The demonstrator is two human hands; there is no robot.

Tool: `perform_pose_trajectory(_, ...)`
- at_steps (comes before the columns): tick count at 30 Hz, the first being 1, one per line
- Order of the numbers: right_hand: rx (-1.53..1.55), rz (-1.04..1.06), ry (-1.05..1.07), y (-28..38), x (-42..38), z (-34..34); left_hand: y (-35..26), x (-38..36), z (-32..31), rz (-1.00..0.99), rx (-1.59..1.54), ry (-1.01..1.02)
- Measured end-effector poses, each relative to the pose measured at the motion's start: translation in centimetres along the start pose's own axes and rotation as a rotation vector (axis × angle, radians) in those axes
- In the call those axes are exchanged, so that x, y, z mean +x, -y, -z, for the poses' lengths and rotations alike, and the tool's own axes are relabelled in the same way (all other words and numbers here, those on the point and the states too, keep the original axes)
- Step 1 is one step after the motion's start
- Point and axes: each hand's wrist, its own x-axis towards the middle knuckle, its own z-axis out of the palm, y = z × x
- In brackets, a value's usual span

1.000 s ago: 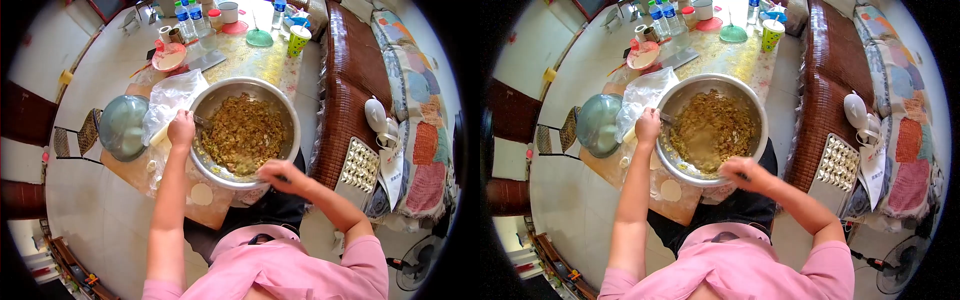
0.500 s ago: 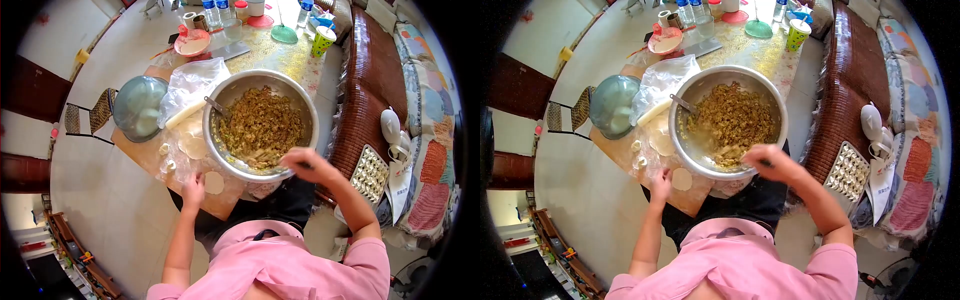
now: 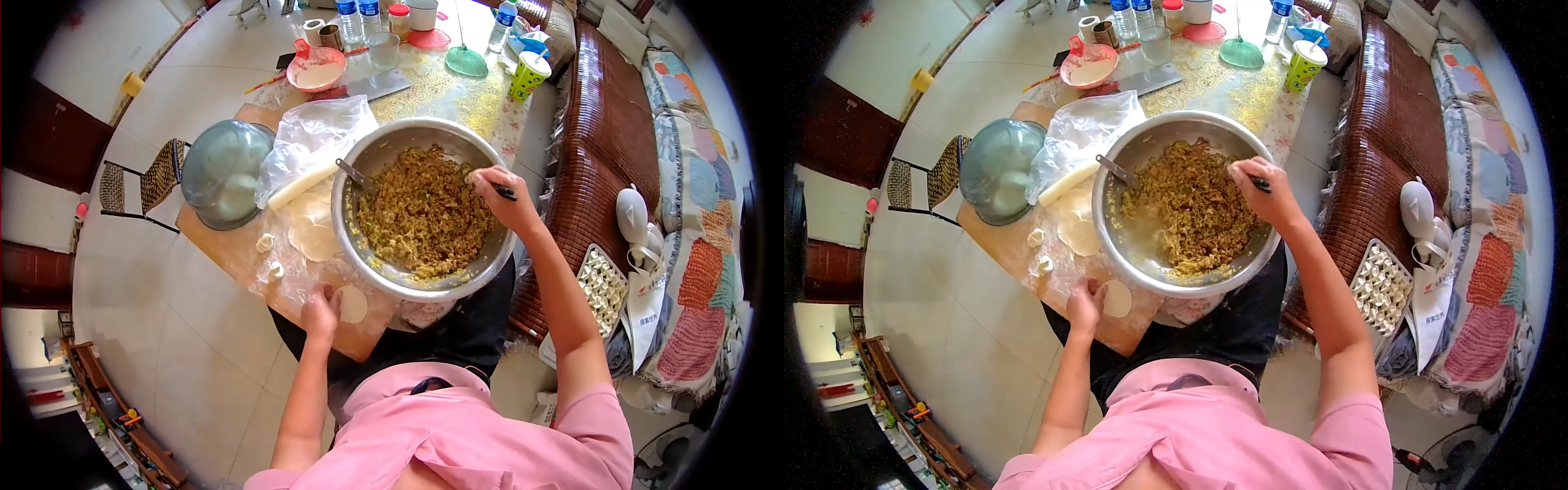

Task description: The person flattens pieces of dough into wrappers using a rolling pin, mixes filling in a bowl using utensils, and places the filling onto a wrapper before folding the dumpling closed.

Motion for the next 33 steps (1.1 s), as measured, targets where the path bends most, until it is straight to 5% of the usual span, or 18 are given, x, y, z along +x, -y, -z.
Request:
perform_pose_trajectory(2,-0.102,0.067,0.026,-0.6,-0.4,-1.6,0.1,0.1,0.3,0.039,-0.006,0.015)
perform_pose_trajectory(4,0.014,0.245,0.317,1.7,-2.2,-3.0,0.4,0.5,0.3,0.059,-0.036,0.125)
perform_pose_trajectory(6,0.102,0.115,0.496,4.9,-2.9,-2.2,0.7,0.7,0.3,0.065,-0.035,0.150)
perform_pose_trajectory(8,0.186,0.214,0.299,4.6,-1.7,-1.4,0.8,0.3,0.2,0.069,-0.032,0.184)
perform_pose_trajectory(12,0.180,-0.405,0.099,3.0,4.4,1.2,0.0,-0.3,0.7,0.036,-0.003,0.141)
perform_pose_trajectory(14,0.050,-0.464,0.007,2.2,7.5,1.8,-0.1,-0.6,0.8,0.004,0.005,0.087)
perform_pose_trajectory(17,-0.212,-0.389,0.048,-0.9,11.0,0.8,-0.1,-0.7,0.8,0.046,-0.030,0.065)
perform_pose_trajectory(20,-0.187,-0.566,0.314,-4.2,12.6,-2.2,0.1,-0.5,1.0,0.073,0.016,0.132)
perform_pose_trajectory(26,-0.019,-0.616,0.173,-7.4,14.4,-2.5,0.2,-0.7,1.2,0.049,-0.015,0.154)
perform_pose_trajectory(28,-0.156,-0.649,0.194,-6.2,14.1,-2.2,0.2,-0.7,1.1,0.051,-0.004,0.144)
perform_pose_trajectory(29,-0.464,-0.534,0.127,-5.0,13.8,-2.0,0.2,-0.7,1.1,0.056,-0.012,0.140)
perform_pose_trajectory(32,-0.185,-0.467,0.028,-1.1,12.0,-5.1,0.6,-1.2,0.8,0.045,-0.021,0.120)
perform_pose_trajectory(33,-0.158,-0.418,0.234,0.7,11.5,-6.6,0.8,-1.3,0.3,0.027,-0.012,0.059)
